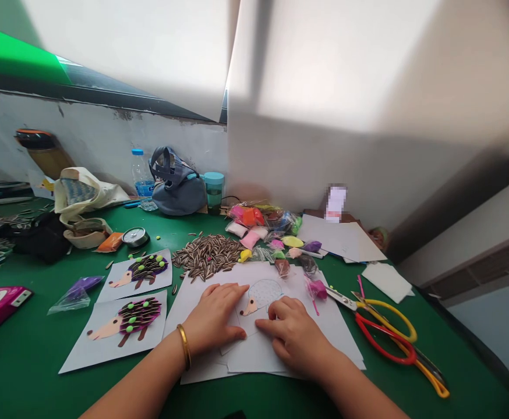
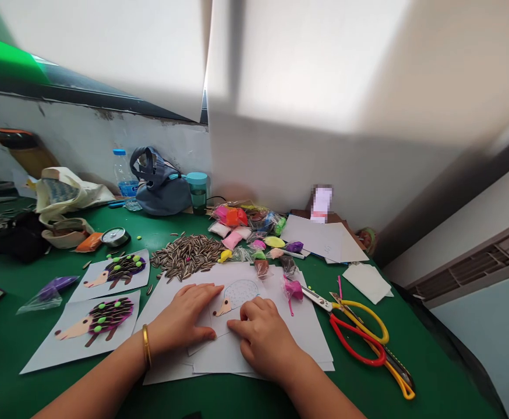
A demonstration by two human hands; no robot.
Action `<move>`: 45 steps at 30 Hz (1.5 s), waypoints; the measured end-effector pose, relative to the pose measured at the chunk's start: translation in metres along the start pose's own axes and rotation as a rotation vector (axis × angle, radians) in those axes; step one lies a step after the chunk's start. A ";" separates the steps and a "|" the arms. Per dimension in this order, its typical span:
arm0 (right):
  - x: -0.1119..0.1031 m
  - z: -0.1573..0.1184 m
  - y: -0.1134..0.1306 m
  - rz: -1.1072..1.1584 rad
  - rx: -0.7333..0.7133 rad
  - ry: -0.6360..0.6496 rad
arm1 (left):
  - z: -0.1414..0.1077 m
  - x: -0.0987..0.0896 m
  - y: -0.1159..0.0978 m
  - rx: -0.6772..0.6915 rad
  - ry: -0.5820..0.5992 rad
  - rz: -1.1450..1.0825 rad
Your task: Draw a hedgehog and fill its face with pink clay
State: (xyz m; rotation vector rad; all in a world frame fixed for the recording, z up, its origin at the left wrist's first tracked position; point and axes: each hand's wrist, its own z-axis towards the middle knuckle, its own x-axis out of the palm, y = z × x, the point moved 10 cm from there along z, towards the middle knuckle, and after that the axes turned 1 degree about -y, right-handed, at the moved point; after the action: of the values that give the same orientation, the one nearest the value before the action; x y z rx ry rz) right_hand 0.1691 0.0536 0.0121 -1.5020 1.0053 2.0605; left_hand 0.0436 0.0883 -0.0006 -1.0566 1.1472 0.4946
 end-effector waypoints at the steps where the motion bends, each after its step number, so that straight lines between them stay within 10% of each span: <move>1: 0.001 0.000 0.002 -0.002 -0.007 0.006 | 0.000 0.000 0.000 0.001 -0.002 0.000; 45: 0.003 0.002 0.007 -0.062 -0.048 -0.024 | 0.001 0.000 0.001 -0.029 0.021 0.019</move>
State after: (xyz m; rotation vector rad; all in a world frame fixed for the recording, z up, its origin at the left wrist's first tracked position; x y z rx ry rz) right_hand 0.1622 0.0506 0.0119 -1.5087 0.8953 2.0678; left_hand 0.0435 0.0889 -0.0010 -1.0792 1.1727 0.5176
